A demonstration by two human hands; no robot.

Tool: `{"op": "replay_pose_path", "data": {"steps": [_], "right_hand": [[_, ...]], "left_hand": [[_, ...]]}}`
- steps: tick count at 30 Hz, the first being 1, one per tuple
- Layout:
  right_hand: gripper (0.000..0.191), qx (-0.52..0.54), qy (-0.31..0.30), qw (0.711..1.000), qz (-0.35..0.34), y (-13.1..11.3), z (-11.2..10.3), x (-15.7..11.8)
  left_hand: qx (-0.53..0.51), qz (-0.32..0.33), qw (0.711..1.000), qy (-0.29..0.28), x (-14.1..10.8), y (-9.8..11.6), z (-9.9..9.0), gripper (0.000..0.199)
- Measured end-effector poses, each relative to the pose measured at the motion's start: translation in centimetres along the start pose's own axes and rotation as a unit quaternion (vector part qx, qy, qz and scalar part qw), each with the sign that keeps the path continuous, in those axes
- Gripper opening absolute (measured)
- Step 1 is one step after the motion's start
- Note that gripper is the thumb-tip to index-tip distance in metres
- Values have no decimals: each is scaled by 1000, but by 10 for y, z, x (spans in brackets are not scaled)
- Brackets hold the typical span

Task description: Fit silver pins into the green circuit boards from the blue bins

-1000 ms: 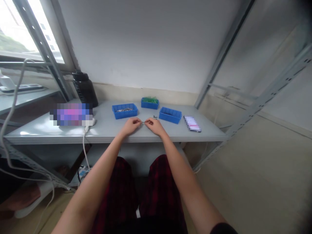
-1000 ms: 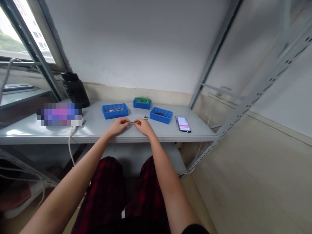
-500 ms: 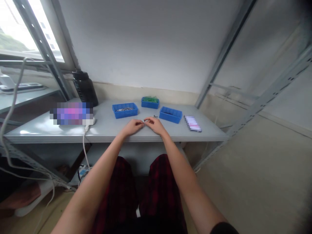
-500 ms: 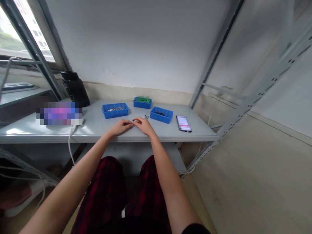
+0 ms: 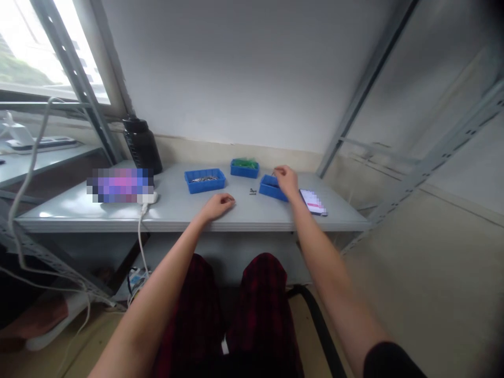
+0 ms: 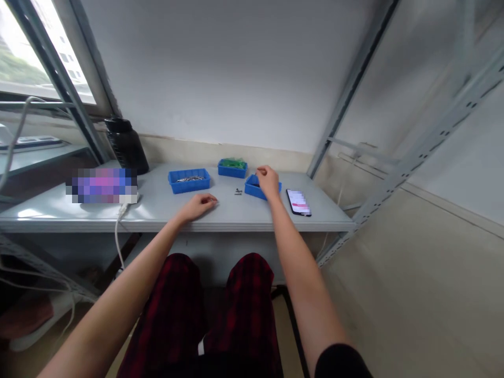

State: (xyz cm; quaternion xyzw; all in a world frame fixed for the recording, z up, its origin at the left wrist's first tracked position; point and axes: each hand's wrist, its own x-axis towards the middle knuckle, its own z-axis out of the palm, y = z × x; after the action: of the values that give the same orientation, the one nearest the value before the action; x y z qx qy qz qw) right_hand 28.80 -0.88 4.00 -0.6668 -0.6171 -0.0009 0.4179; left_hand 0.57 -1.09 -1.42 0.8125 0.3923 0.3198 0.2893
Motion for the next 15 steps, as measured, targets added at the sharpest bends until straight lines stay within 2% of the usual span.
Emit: {"op": "replay_pose_path", "data": {"steps": [3,5,7,10,12,15], "right_hand": [[32,-76,-36,996,1,9,-16,10],[36,-109,-43,993,-21,3,-13,4],[37,-131,-59,988,-57,-10,-1,-9],[31,-165,-146,968,-117,-32,27,-32],[32,-184,-177,959,-119,-43,43,-45],[40,-213,-190,954,-89,-48,58,-54]], "left_hand": [[-6,-3,1000,2,0,0,0,34],[-9,-2,1000,2,0,0,0,32],[-10,0,1000,4,0,0,0,32],[-7,5,1000,10,0,-1,0,32],[-4,6,1000,16,0,-2,0,33],[-3,6,1000,20,0,-2,1,33]]}}
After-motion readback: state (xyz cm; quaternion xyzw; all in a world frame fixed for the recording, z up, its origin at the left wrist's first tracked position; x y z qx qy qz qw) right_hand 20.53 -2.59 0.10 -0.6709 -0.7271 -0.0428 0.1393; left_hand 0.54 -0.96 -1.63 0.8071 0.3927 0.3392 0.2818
